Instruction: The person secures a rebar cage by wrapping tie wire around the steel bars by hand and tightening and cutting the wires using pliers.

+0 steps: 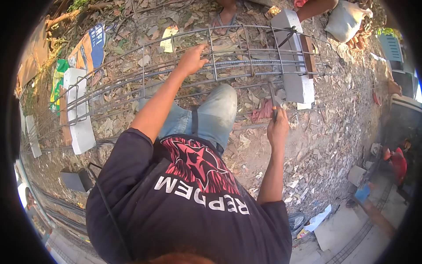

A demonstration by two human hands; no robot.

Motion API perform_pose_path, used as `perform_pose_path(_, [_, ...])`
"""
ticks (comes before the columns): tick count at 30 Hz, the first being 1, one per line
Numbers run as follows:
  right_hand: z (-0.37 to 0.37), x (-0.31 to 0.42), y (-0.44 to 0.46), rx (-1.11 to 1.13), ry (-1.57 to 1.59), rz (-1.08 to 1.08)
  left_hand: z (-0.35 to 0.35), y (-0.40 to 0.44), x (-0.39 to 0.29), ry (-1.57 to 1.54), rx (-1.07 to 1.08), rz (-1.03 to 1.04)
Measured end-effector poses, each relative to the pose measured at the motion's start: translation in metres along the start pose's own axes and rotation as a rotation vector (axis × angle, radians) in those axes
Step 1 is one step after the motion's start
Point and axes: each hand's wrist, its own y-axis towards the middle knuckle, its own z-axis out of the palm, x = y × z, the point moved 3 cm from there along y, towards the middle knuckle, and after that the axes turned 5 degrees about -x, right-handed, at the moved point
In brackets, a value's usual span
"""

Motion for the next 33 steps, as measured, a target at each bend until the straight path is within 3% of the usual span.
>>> perform_pose_path(2, [-0.028, 0.040, 0.055, 0.139, -0.272, -0.132, 0.013, 0.000, 0.015, 0.121, -0.176, 0.139])
perform_pose_path(6, [-0.010, 0.069, 0.131, 0.084, -0.394, -0.586, 0.005, -0.005, 0.020, 0.122, -0.146, 0.113])
perform_pose_path(8, [0.004, 0.089, 0.168, 0.052, -0.563, -0.730, 0.012, -0.006, 0.036, 0.064, -0.060, 0.117])
perform_pose_path(12, [0.023, 0.129, 0.213, 0.099, -0.845, -0.935, 0.015, -0.010, 0.035, 0.036, -0.134, 0.099])
perform_pose_path(13, [0.023, 0.139, 0.218, 0.182, -0.906, -0.941, 0.013, -0.009, 0.035, 0.002, -0.125, 0.084])
perform_pose_path(18, [0.028, 0.152, 0.222, 0.185, -0.976, -0.996, 0.002, -0.011, 0.032, -0.064, -0.121, 0.084])
perform_pose_path(27, [0.028, 0.152, 0.220, 0.157, -0.993, -0.941, -0.048, -0.075, 0.014, -0.093, -0.531, 0.238])
perform_pose_path(29, [0.031, 0.154, 0.221, 0.169, -0.990, -0.892, -0.070, -0.116, 0.019, -0.197, -0.473, 0.222])
perform_pose_path(33, [0.032, 0.153, 0.227, 0.203, -1.001, -0.924, -0.088, -0.211, 0.048, -0.408, -0.203, -0.055])
